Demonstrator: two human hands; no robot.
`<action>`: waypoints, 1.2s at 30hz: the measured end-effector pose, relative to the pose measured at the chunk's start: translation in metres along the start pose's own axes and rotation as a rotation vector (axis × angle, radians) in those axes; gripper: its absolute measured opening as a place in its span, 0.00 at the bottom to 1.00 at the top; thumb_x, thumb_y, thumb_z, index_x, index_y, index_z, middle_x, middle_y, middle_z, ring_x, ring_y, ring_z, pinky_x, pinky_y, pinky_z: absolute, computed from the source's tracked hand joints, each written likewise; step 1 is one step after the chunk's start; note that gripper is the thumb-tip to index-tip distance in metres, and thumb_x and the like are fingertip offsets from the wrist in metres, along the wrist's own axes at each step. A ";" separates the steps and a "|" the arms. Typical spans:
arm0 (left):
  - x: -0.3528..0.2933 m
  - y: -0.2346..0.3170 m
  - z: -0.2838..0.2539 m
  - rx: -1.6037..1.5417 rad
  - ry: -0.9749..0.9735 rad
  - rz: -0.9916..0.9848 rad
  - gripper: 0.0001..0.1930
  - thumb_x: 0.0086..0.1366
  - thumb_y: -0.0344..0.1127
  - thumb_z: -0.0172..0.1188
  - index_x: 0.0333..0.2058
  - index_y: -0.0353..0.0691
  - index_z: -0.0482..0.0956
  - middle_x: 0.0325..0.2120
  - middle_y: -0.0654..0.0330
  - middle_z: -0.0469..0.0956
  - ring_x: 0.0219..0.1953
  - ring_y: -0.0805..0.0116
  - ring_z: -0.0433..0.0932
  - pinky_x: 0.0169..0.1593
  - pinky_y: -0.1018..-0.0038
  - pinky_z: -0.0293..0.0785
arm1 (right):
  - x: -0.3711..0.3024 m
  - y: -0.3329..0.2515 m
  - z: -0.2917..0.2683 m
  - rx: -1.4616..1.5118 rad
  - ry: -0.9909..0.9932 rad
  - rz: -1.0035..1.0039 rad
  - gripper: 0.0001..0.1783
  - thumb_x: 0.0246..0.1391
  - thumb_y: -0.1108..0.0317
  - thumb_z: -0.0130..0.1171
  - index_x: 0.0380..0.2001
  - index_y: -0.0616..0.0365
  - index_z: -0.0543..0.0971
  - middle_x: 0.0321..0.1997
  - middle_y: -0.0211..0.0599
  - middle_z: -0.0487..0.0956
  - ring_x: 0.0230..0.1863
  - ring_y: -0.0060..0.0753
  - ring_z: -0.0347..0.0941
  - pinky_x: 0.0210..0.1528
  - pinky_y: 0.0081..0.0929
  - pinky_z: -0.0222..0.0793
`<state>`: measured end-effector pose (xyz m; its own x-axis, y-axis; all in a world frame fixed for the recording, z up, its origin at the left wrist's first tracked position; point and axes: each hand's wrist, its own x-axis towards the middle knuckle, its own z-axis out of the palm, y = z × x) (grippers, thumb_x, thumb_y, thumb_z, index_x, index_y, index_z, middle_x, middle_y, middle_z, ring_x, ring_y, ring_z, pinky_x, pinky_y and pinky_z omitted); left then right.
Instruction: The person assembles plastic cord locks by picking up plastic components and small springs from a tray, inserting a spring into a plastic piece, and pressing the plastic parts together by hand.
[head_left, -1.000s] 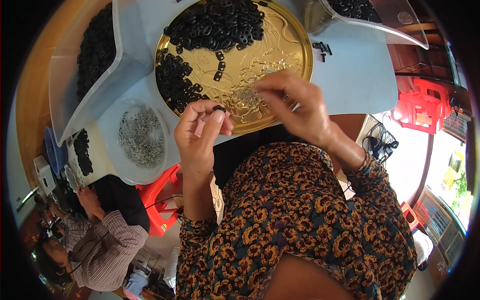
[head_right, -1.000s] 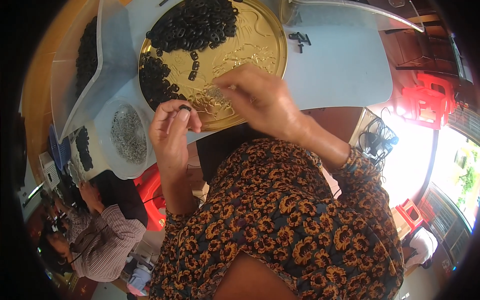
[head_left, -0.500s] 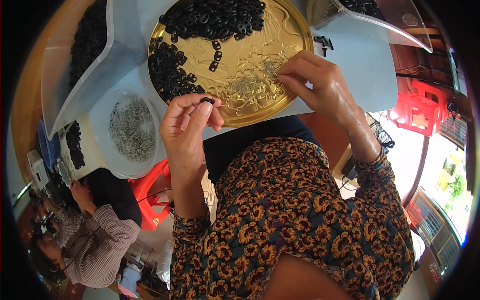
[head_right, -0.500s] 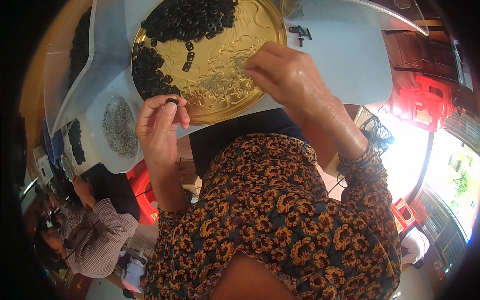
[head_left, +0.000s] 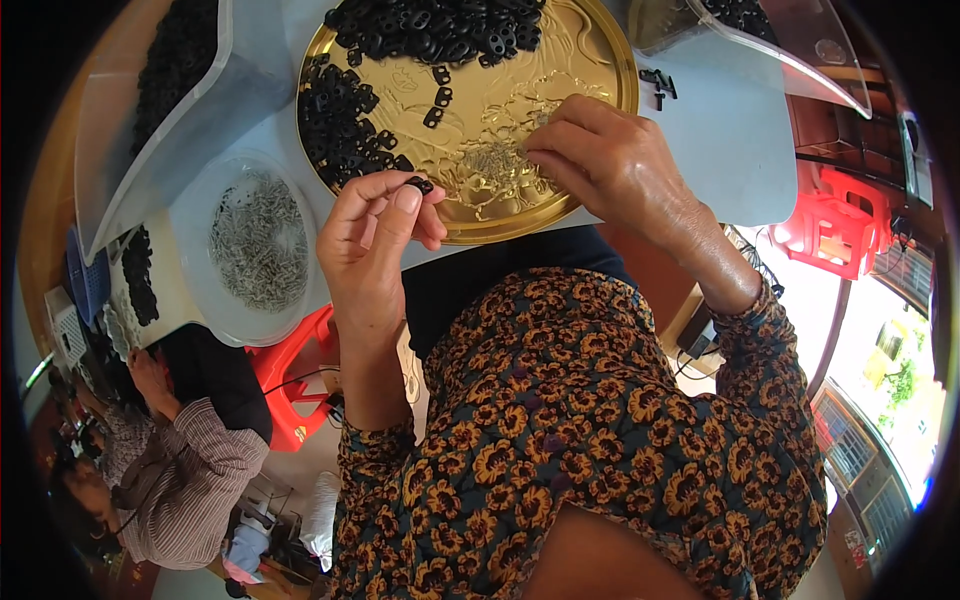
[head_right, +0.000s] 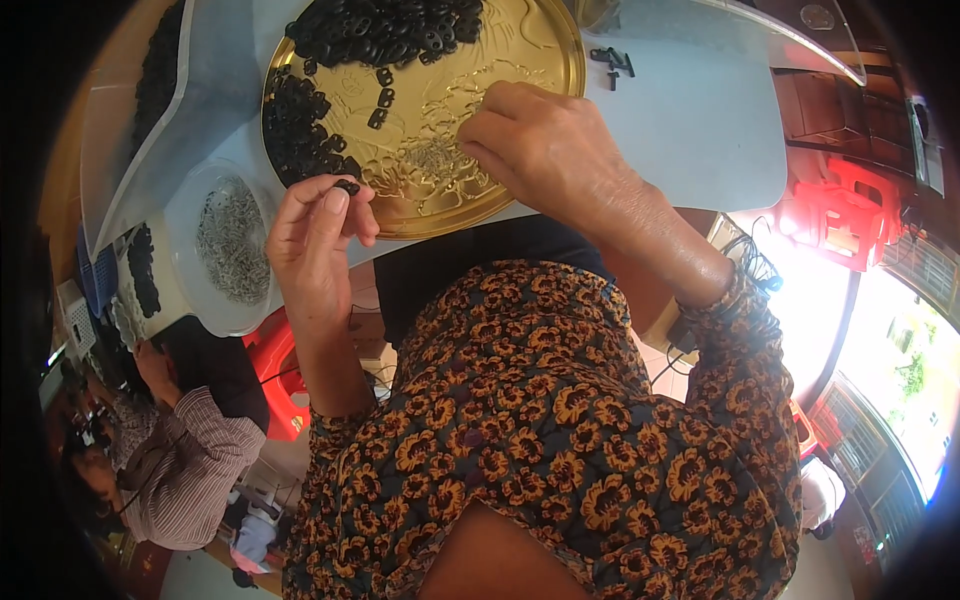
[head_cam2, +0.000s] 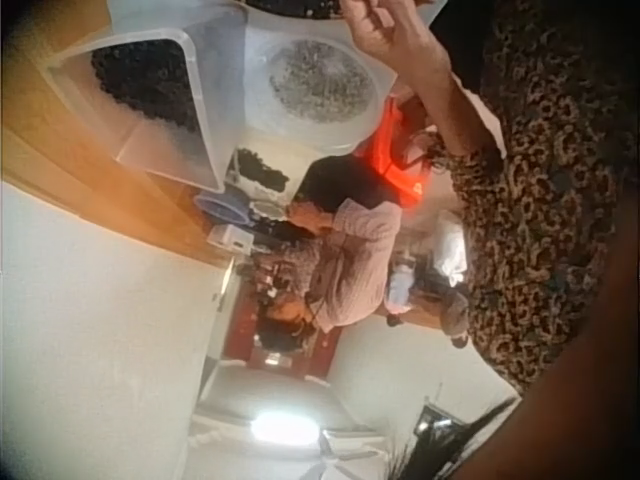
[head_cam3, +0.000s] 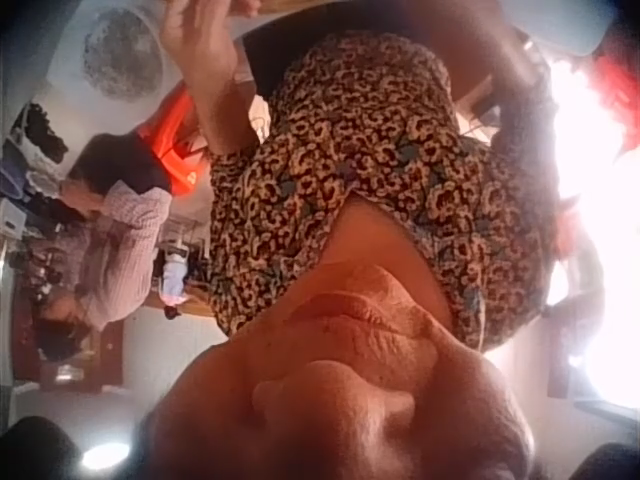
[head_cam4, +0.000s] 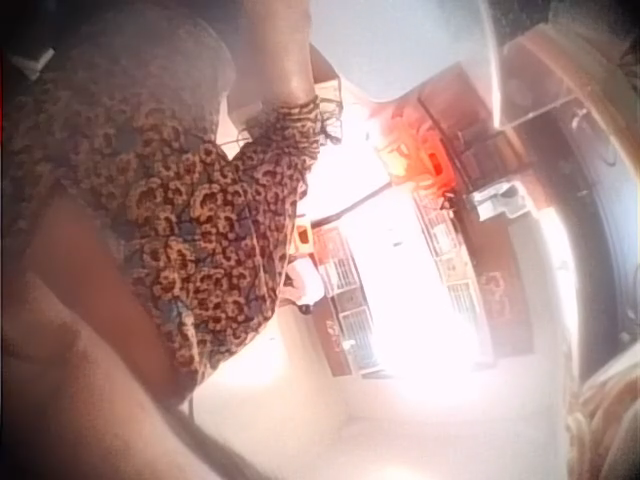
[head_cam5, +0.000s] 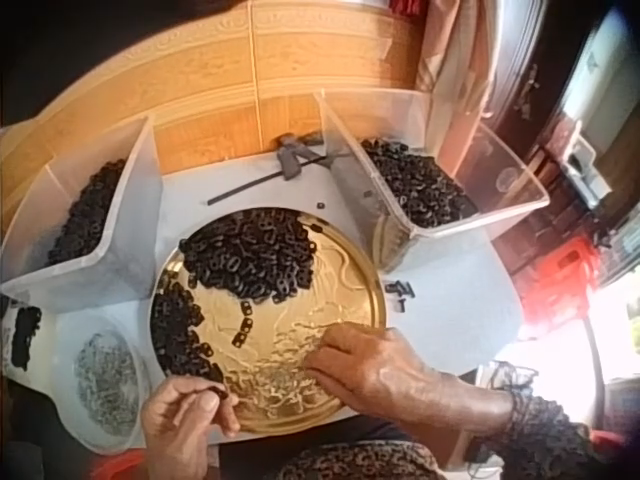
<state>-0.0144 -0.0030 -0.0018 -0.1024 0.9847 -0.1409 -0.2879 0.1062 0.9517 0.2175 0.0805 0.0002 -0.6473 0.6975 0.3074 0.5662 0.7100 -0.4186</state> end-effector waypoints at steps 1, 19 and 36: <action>0.000 0.000 0.000 0.000 -0.002 0.005 0.08 0.66 0.28 0.53 0.41 0.31 0.74 0.34 0.52 0.79 0.27 0.71 0.74 0.31 0.75 0.69 | 0.001 0.000 0.000 -0.028 -0.015 -0.006 0.06 0.49 0.68 0.63 0.32 0.55 0.81 0.30 0.32 0.76 0.30 0.37 0.76 0.30 0.30 0.74; 0.001 0.001 0.003 0.036 -0.005 0.004 0.07 0.66 0.29 0.54 0.40 0.32 0.75 0.33 0.53 0.79 0.27 0.72 0.74 0.31 0.76 0.69 | 0.024 0.007 0.011 -0.150 0.045 -0.051 0.03 0.47 0.68 0.59 0.25 0.54 0.77 0.26 0.32 0.72 0.31 0.36 0.75 0.29 0.33 0.73; 0.005 -0.002 0.003 0.018 -0.017 0.010 0.08 0.66 0.29 0.55 0.42 0.30 0.74 0.32 0.53 0.80 0.27 0.74 0.76 0.30 0.80 0.72 | 0.035 0.010 0.011 -0.117 0.019 -0.010 0.05 0.47 0.66 0.60 0.29 0.52 0.79 0.28 0.31 0.74 0.33 0.36 0.76 0.30 0.34 0.73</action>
<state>-0.0116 0.0021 -0.0037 -0.0890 0.9879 -0.1272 -0.2694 0.0991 0.9579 0.1945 0.1111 -0.0030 -0.6438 0.6913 0.3279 0.6163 0.7225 -0.3132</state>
